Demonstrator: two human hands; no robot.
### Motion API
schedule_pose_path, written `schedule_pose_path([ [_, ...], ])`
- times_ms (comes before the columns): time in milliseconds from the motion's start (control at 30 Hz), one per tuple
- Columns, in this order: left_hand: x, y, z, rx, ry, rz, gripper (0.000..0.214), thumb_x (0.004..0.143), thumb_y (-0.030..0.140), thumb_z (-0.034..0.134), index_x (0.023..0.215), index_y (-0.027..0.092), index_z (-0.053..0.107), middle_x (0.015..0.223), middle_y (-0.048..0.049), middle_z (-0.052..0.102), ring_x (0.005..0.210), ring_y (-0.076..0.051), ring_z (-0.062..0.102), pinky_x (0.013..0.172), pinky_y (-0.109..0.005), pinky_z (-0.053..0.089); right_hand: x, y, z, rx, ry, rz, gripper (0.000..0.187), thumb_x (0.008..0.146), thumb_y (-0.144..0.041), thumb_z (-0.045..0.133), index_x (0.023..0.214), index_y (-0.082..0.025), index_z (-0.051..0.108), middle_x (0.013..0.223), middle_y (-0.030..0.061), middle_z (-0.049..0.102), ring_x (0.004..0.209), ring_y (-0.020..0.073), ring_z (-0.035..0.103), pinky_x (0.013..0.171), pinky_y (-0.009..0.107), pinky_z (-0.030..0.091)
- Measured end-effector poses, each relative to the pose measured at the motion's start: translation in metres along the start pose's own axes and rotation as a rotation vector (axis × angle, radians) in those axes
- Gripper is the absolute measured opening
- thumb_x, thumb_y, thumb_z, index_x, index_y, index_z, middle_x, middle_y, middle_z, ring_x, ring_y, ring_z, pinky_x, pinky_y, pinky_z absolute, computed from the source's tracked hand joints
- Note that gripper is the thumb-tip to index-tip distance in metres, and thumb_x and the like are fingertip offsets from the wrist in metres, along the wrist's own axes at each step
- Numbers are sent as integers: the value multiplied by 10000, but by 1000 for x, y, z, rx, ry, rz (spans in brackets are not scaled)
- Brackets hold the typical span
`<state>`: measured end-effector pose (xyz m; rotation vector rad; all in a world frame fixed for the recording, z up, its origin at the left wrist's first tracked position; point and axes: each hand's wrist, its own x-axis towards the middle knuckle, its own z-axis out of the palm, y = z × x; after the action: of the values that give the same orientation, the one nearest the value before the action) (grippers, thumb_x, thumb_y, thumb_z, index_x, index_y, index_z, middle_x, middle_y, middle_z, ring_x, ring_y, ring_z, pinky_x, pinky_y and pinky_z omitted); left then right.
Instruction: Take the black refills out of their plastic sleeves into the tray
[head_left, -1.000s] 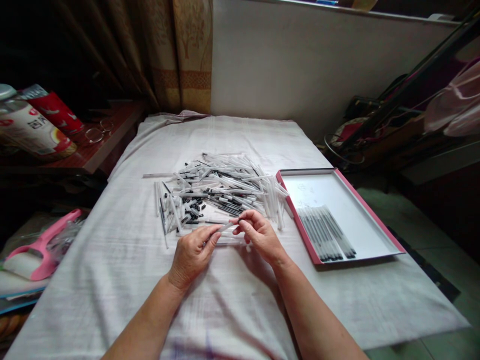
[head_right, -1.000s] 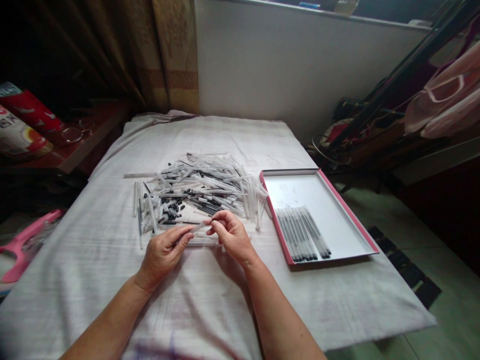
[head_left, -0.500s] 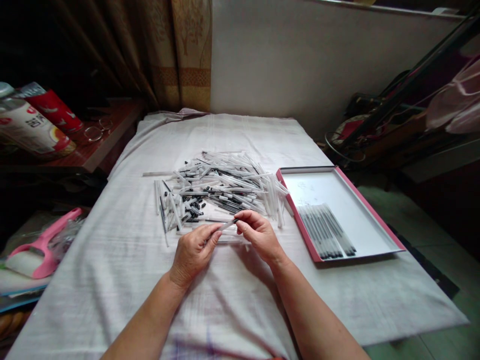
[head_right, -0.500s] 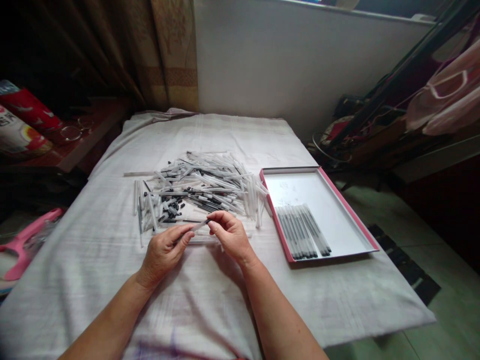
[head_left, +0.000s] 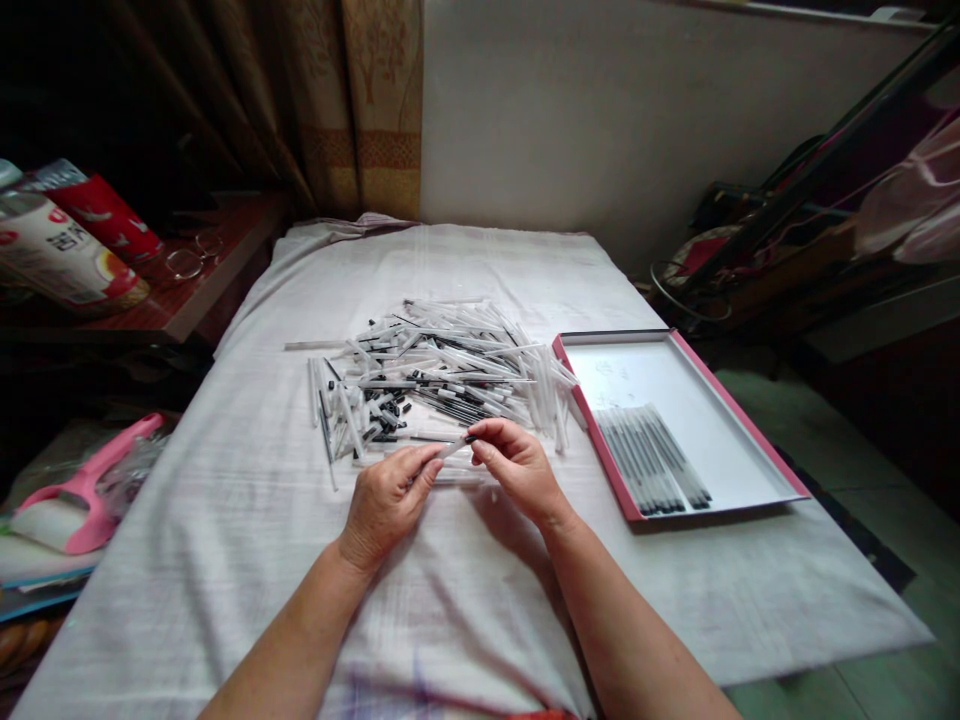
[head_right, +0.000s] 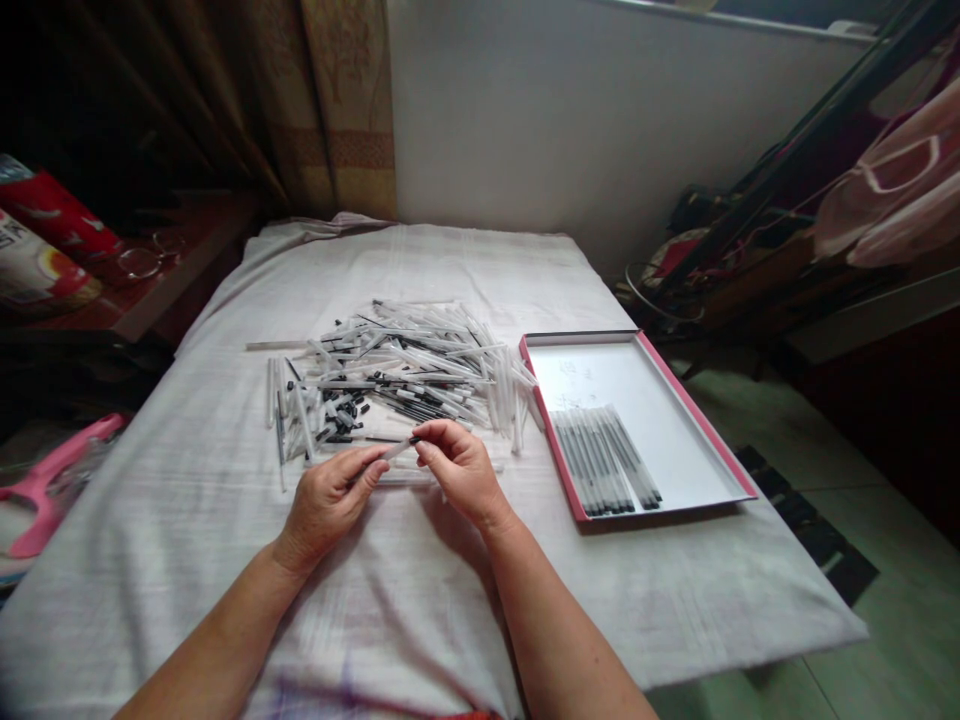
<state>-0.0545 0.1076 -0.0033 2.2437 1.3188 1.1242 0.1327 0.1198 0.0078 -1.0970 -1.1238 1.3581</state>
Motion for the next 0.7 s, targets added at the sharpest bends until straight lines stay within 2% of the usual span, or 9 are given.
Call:
schedule_pose_path([
  [133, 0, -1, 1, 9, -17, 19, 218, 936, 270, 555, 1065, 199, 717, 971, -69, 771, 863, -195, 736, 776, -278, 585, -1, 6, -3, -95, -3, -76, 174, 773, -362, 686, 874, -221, 689, 804, 19, 666, 673, 141, 589, 642, 282, 492],
  [267, 1, 0, -1, 28, -19, 45, 217, 943, 271, 549, 1068, 197, 710, 963, -68, 768, 857, -188, 733, 756, -264, 579, -1, 11, -10, -285, -29, -153, 141, 832, -312, 627, 914, -218, 692, 810, 28, 674, 678, 146, 583, 632, 275, 462],
  [467, 3, 1, -3, 24, -30, 75, 201, 941, 267, 553, 1054, 198, 704, 926, -62, 762, 833, -179, 723, 745, -266, 569, -1, 2, -15, -544, -91, -263, 126, 878, -291, 568, 851, -216, 666, 748, 21, 645, 683, 153, 576, 645, 270, 433],
  [600, 4, 3, -4, 6, -59, 72, 195, 931, 258, 564, 1054, 215, 709, 935, -61, 760, 840, -181, 716, 751, -278, 569, -1, -1, -14, -695, -95, -322, 238, 900, -310, 527, 691, -216, 589, 637, 6, 589, 598, 137, 509, 592, 262, 382],
  [700, 4, 4, -4, 0, -77, 79, 193, 924, 250, 573, 1055, 212, 710, 931, -59, 759, 829, -182, 713, 750, -285, 570, -1, 1, -14, -740, -107, -290, 400, 928, -369, 481, 558, -217, 482, 524, -14, 507, 509, 119, 442, 538, 259, 331],
])
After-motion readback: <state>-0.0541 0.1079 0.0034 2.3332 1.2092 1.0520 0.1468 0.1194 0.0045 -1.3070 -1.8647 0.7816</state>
